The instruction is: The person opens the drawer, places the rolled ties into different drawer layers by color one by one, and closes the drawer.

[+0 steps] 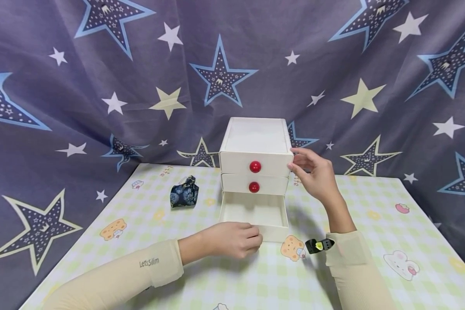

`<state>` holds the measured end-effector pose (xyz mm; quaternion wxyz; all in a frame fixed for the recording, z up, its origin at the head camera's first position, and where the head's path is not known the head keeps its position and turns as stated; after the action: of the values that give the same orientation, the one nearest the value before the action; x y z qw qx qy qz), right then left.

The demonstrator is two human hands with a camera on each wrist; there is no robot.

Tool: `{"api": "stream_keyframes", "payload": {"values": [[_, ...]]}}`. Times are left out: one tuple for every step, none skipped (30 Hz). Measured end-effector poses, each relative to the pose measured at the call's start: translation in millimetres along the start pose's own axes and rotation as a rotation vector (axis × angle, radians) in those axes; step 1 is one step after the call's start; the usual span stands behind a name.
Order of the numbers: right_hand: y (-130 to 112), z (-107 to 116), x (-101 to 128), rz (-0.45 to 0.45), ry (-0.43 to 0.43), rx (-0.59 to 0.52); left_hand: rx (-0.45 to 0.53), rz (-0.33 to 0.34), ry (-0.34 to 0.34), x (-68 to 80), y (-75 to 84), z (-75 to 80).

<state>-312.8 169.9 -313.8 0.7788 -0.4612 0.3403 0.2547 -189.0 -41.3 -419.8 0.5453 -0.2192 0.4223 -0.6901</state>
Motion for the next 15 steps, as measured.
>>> {"api": "stream_keyframes", "payload": {"values": [[0, 0, 0, 0.0, -0.001, 0.0, 0.003, 0.0, 0.006, -0.1, 0.5, 0.3], [0, 0, 0, -0.001, -0.002, 0.0, 0.002, -0.001, 0.012, -0.3, 0.9, 0.5], [0, -1, 0, -0.002, -0.003, 0.001, 0.001, -0.002, 0.016, -0.5, 1.1, 0.9], [1, 0, 0, -0.002, -0.003, 0.002, 0.001, -0.005, 0.021, -1.0, 1.0, 1.3], [1, 0, 0, -0.002, -0.003, 0.002, 0.001, -0.009, 0.025, -1.9, 0.4, 2.1], [1, 0, 0, -0.002, -0.003, 0.001, -0.001, -0.013, 0.027, -3.5, -1.4, 5.2], [1, 0, 0, -0.002, -0.003, -0.002, -0.003, -0.018, 0.03, -5.4, -3.4, 9.9], [1, 0, 0, -0.002, -0.003, -0.004, -0.006, -0.02, 0.03, -7.4, -5.7, 14.7], [1, 0, 0, -0.002, -0.002, -0.005, -0.008, -0.024, 0.032, -9.2, -7.9, 19.5], [1, 0, 0, -0.002, -0.001, -0.007, -0.009, -0.024, 0.03, -11.1, -10.1, 24.2], [1, 0, 0, -0.002, 0.0, -0.009, -0.008, -0.024, 0.027, -12.4, -11.4, 27.1], [1, 0, 0, -0.003, 0.001, -0.01, -0.008, -0.024, 0.027, -12.7, -11.1, 27.6], [1, 0, 0, -0.003, 0.001, -0.012, -0.007, -0.022, 0.028, -12.1, -9.2, 25.7], [2, 0, 0, -0.003, 0.002, -0.013, -0.003, -0.02, 0.029, -11.0, -6.8, 22.1], [2, 0, 0, -0.004, 0.003, -0.014, 0.002, -0.017, 0.031, -9.6, -3.9, 18.1]]}}
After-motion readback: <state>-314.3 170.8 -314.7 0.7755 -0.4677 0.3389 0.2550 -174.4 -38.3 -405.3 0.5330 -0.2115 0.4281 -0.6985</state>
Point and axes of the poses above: each hand's wrist, its own x-axis away from the middle knuckle, its own z-axis out of the back of the hand, y = z × x, the point moved 6 cm from there along -x, towards the middle knuckle, and after that the axes turned 6 degrees about y, right-handed, at the moved point
